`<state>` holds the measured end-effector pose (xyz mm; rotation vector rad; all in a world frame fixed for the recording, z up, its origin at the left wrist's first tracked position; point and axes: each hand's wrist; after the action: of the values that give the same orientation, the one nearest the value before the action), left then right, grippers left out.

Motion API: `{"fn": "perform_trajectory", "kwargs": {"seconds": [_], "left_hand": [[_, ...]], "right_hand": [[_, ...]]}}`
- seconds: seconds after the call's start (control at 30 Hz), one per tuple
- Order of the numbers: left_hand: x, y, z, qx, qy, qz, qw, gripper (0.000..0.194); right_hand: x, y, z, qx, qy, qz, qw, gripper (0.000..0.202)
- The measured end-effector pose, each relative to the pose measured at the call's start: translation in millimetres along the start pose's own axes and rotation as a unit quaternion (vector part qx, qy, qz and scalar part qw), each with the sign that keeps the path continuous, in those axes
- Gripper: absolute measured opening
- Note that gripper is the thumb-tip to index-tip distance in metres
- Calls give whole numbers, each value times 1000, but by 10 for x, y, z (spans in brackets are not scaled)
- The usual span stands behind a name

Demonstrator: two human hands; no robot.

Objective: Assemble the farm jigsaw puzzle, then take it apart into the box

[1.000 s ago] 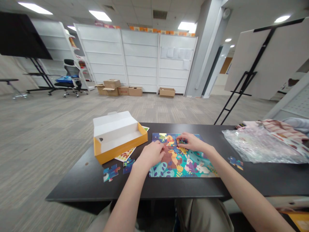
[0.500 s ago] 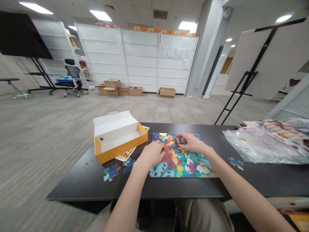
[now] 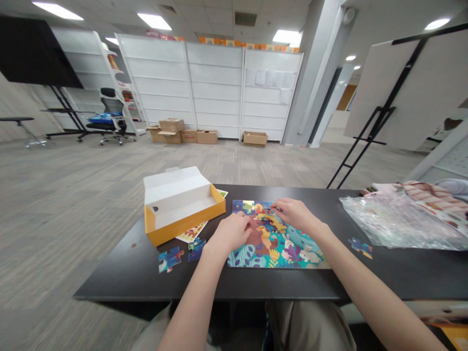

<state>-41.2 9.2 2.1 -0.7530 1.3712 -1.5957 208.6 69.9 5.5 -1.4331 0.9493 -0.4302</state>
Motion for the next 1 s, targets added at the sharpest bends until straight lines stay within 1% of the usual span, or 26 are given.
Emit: {"fn": "perform_trajectory", "kwargs": {"seconds": [0.1,0.17,0.3,0.47,0.57,0.73,0.9,1.0], "left_hand": [[-2,-1,3,1,-2,-4,1000,22],[-2,-1,4,0,-3,-4,1000,23],[2,9,-1,7,-4,1,1000,24],[3,11,-3,15,-4,4,1000,23],[1,3,3,15,-8,5,1000,24],[-1,-4,9,14,-11,1,1000,23],[2,-2,5,14,-5,-1,1000,22],[6,13,-3,15,-4,2,1000,22]], "right_hand": [[13,-55,12,-12,-4,14,1000,23],[26,-84,22,-14,-11,11,1000,21],[51,-123,17,-12,-31,-19,999,19],[49,-153,-48,-11,-32,-66,997,21],[44,-167,-86,-5,-29,-73,997,21],[40,-112,-82,6,-11,-73,997,21],[28,10,-18,-28,-27,-82,996,22],[33,-5,10,-49,-29,-87,995,20]]}}
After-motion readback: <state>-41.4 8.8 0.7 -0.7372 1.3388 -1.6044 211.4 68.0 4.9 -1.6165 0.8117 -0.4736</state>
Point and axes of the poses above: each hand's wrist, its own x-axis away from the middle knuckle, its own y-axis out of the palm, z = x × y, and after that the axes turned 4 degrees about -x, right-handed
